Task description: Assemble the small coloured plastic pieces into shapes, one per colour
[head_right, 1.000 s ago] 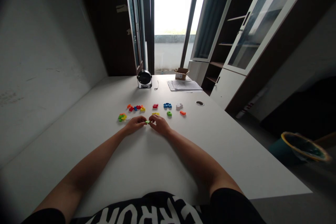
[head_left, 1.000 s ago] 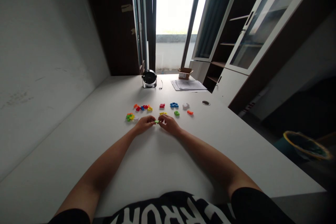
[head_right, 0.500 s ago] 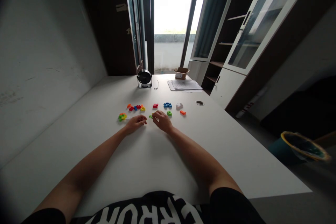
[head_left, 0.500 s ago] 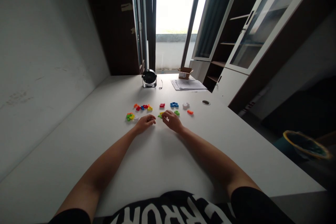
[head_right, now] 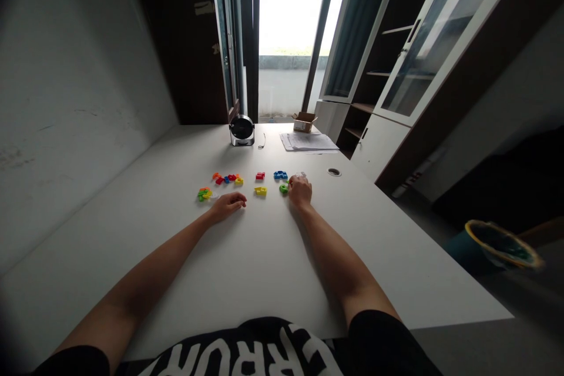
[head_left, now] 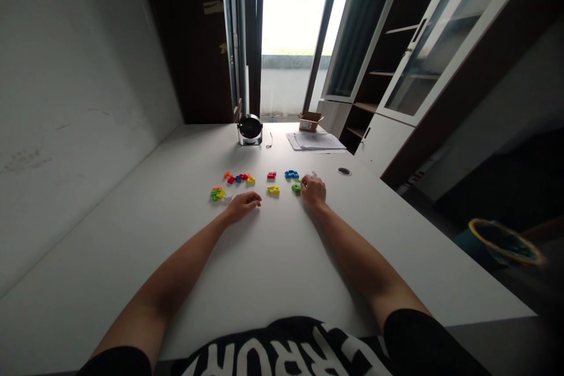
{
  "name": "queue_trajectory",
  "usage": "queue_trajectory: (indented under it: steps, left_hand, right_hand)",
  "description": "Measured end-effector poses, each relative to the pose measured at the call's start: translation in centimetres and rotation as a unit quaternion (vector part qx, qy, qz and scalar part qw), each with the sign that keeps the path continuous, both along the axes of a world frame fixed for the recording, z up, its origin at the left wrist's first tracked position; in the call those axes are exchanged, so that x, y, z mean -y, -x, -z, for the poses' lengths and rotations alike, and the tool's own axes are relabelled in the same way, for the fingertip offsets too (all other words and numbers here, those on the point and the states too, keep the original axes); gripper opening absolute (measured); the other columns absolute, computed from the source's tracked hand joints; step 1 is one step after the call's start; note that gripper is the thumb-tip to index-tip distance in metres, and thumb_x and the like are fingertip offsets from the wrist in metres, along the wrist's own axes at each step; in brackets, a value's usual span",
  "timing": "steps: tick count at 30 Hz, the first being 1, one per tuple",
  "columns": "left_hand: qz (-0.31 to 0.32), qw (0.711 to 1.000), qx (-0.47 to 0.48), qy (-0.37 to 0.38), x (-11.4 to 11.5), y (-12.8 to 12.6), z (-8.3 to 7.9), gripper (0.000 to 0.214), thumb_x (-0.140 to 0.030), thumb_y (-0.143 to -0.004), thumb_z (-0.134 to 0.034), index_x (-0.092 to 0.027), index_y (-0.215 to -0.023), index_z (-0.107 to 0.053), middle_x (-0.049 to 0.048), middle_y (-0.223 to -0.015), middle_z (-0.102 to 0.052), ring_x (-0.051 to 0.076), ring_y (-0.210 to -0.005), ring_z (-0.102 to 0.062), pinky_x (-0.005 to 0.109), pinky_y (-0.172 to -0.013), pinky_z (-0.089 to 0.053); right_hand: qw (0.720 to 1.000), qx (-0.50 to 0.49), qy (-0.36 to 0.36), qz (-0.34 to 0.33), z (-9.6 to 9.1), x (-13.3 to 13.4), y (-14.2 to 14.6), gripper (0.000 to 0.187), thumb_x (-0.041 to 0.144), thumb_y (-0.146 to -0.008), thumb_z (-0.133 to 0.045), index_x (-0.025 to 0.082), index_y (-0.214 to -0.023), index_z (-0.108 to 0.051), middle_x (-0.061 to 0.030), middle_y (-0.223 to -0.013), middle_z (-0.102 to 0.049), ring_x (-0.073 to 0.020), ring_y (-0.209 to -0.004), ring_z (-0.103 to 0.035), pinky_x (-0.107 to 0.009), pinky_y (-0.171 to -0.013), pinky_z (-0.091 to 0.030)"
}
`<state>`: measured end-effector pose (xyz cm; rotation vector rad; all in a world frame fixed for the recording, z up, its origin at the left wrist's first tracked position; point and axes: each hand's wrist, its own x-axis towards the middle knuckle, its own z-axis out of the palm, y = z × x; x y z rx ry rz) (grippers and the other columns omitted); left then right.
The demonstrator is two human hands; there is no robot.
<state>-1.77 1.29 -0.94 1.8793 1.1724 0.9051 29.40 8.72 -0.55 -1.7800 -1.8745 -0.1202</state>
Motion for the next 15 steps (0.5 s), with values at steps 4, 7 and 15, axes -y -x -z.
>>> queue_trajectory:
  steps: [4,7,15]
  left_hand:
    - [-0.002,1.0,-0.001,-0.002,0.2,0.0,-0.2,0.025,-0.033,-0.086,-0.058,-0.019,-0.104,-0.07,0.005,-0.094,-0.076,0.02,-0.085,-0.069,0.029,-0.076,-0.051]
    - [-0.002,1.0,-0.002,-0.002,0.2,0.0,-0.3,0.025,-0.033,-0.086,-0.058,-0.019,-0.103,-0.07,0.0054,-0.094,-0.076,0.02,-0.086,-0.069,0.03,-0.076,-0.051]
    - [-0.003,1.0,-0.005,-0.003,0.0,0.1,0.0,0.024,-0.032,-0.086,-0.058,-0.019,-0.104,-0.07,0.0048,-0.093,-0.076,0.019,-0.082,-0.068,0.029,-0.074,-0.05]
  right_hand:
    - [1.0,-0.001,0.02,-0.009,0.4,-0.3,0.5,0.014,0.025,-0.094,-0.054,0.02,-0.093,-0.067,-0.0129,-0.102,-0.067,-0.0298,-0.103,-0.056,-0.04,-0.089,-0.04]
    - [1.0,-0.01,0.02,-0.016,0.5,-0.4,0.7,0.017,0.028,-0.095,-0.053,0.02,-0.094,-0.067,-0.0128,-0.104,-0.066,-0.0294,-0.103,-0.057,-0.04,-0.091,-0.041]
    - [0.995,-0.034,0.027,-0.087,0.6,0.3,1.6,0.028,0.036,-0.093,-0.059,0.02,-0.117,-0.065,-0.0137,-0.119,-0.063,-0.0292,-0.106,-0.058,-0.038,-0.087,-0.045]
